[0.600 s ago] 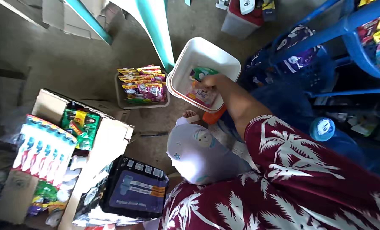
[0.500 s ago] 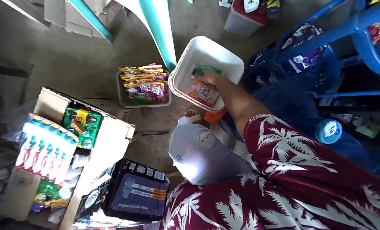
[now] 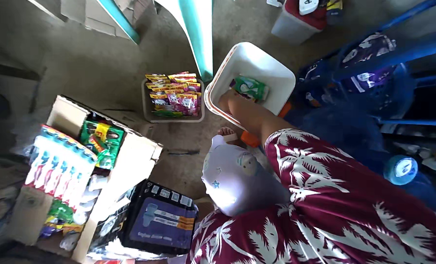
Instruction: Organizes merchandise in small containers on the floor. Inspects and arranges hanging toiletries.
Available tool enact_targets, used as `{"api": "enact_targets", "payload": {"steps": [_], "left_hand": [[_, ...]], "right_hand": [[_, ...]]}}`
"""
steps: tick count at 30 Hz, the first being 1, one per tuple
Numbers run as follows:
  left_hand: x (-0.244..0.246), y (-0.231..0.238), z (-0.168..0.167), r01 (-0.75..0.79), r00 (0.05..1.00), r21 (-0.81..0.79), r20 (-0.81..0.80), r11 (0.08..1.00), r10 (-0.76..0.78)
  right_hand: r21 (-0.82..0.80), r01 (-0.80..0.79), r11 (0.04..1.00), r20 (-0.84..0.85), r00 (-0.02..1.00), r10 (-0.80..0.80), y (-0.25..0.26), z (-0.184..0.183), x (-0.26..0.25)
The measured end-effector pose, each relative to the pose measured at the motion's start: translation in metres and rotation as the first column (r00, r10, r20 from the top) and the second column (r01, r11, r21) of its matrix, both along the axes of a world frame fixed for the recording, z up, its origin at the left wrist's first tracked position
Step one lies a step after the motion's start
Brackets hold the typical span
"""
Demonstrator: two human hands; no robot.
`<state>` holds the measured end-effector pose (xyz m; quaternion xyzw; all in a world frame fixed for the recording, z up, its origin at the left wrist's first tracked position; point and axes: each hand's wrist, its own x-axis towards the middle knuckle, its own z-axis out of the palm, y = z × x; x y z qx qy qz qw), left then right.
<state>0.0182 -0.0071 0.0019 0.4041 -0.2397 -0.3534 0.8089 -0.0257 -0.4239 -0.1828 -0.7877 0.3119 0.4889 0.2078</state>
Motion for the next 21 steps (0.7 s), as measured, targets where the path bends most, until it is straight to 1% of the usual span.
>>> {"api": "enact_targets", "payload": {"steps": [1,4,5,7,9,10,12,13,14,15,17,21], "left_hand": [[0.001,0.002,-0.003,-0.023,1.0,0.009,0.019,1.0,0.022],[0.003,0.006,-0.007,-0.093,0.996,0.022,0.012,0.995,0.093],[0.004,0.009,-0.009,-0.102,0.995,0.04,0.011,0.994,0.101],[0.008,0.023,-0.019,-0.113,0.993,0.066,0.028,0.991,0.111],[0.006,0.019,-0.018,-0.14,0.99,0.044,0.0,0.989,0.14],[0.004,0.017,-0.016,-0.16,0.987,0.037,-0.013,0.986,0.161],[0.004,0.018,-0.017,-0.193,0.981,0.046,-0.009,0.98,0.194],[0.005,0.019,-0.017,-0.175,0.984,0.04,-0.014,0.984,0.176],[0.004,0.015,-0.014,-0.17,0.985,0.045,-0.029,0.984,0.171],[0.0,0.006,-0.007,-0.186,0.981,0.068,-0.045,0.98,0.189],[-0.002,0.0,-0.003,-0.182,0.981,0.078,-0.053,0.98,0.187],[0.005,0.011,-0.014,-0.128,0.991,0.027,-0.024,0.991,0.129]], "right_hand": [[-0.013,-0.025,1.0,0.018,1.0,0.025,0.001,-0.004,-0.001],[-0.01,0.05,0.999,0.076,0.996,-0.049,-0.003,-0.007,-0.004],[-0.006,0.047,0.999,0.063,0.997,-0.046,-0.005,-0.005,-0.004],[-0.01,-0.019,1.0,0.025,1.0,0.019,-0.01,-0.005,-0.002],[0.019,-0.036,0.999,0.0,0.999,0.036,-0.018,-0.007,-0.002],[0.043,-0.009,0.999,0.01,1.0,0.009,-0.024,-0.011,-0.004],[0.082,-0.032,0.996,0.039,0.999,0.029,-0.036,-0.035,-0.007],[0.09,-0.045,0.995,0.046,0.998,0.041,-0.04,-0.045,-0.008],[0.089,-0.031,0.996,0.048,0.998,0.027,-0.04,-0.048,-0.008],[0.08,-0.035,0.996,0.05,0.998,0.031,-0.037,-0.043,-0.009],[0.045,-0.114,0.993,0.045,0.993,0.112,-0.026,-0.027,-0.007],[-0.016,-0.043,0.999,0.059,0.997,0.044,-0.011,-0.016,-0.003]]}}
